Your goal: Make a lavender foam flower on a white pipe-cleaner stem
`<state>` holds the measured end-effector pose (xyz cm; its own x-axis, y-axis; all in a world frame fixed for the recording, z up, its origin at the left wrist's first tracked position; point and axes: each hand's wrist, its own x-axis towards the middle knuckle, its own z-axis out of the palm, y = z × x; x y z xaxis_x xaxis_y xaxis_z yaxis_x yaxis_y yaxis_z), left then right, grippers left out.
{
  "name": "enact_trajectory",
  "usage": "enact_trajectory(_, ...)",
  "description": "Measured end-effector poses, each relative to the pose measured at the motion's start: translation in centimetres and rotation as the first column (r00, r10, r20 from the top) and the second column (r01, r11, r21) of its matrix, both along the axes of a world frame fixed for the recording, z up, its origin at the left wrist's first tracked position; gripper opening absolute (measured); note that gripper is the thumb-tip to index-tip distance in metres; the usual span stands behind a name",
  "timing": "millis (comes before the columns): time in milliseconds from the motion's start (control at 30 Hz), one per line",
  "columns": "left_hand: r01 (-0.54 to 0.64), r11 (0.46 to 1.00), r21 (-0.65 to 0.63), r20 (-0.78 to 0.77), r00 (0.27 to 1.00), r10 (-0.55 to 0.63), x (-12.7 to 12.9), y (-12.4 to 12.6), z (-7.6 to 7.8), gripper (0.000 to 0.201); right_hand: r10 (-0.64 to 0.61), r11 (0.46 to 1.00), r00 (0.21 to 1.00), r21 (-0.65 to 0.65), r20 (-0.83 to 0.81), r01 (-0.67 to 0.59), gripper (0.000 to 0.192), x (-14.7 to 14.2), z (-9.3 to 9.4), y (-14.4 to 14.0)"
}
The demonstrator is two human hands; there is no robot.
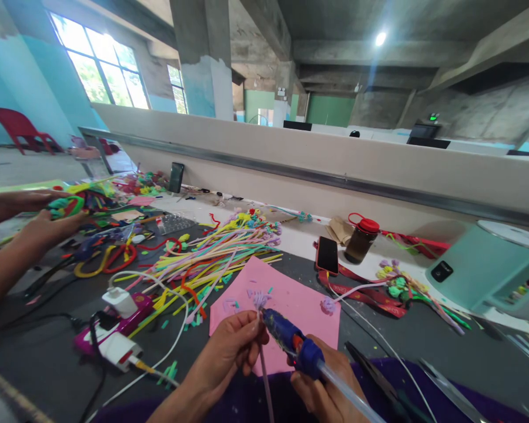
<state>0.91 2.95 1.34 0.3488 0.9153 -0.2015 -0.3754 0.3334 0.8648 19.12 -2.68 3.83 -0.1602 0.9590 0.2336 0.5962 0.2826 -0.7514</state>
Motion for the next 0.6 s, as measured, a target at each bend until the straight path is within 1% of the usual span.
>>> enact_trajectory(100, -0.008, 1.0, 0.003, -0.021, 1.0, 0.008, -0.12, 0.06, -0.07, 0.029, 0.067, 0.997, 0.997, 0.026, 0.031, -0.068, 0.048, 0.14, 0.06, 0.22)
enact_trajectory(200, -0.009, 1.0, 0.004, -0.027, 1.0, 0.009, -0.15, 0.06, 0.02, 0.029, 0.086, 0.996, 0.996, 0.028, 0.037, -0.087, 0.048, 0.1, 0.22, 0.16)
enact_trajectory(267, -0.011, 1.0, 0.004, -0.021, 1.0, 0.011, -0.1, 0.03, 0.07, 0.028, 0.063, 0.998, 0.998, 0.019, 0.012, -0.063, 0.05, -0.05, 0.33, 0.0)
enact_trajectory(400, 0.017, 1.0, 0.015, -0.033, 0.999, -0.017, -0.09, 0.01, -0.15, 0.029, -0.04, 0.999, 0.999, -0.006, -0.002, 0.04, 0.05, -0.17, 0.32, -0.2)
enact_trajectory(433, 0.022, 1.0, 0.019, -0.039, 0.999, -0.021, -0.11, 0.03, -0.24, 0.029, -0.03, 1.0, 0.999, -0.004, 0.01, 0.03, 0.049, -0.11, 0.3, -0.16)
enact_trajectory(533, 0.008, 1.0, 0.023, -0.044, 0.999, -0.007, -0.2, 0.1, -0.36, 0.03, 0.069, 0.997, 0.997, 0.029, 0.046, -0.07, 0.047, 0.14, 0.32, 0.13)
enact_trajectory(600, 0.003, 1.0, 0.016, -0.045, 0.999, -0.002, -0.24, 0.14, -0.31, 0.03, 0.102, 0.994, 0.994, 0.046, 0.045, -0.104, 0.046, 0.22, 0.36, 0.27)
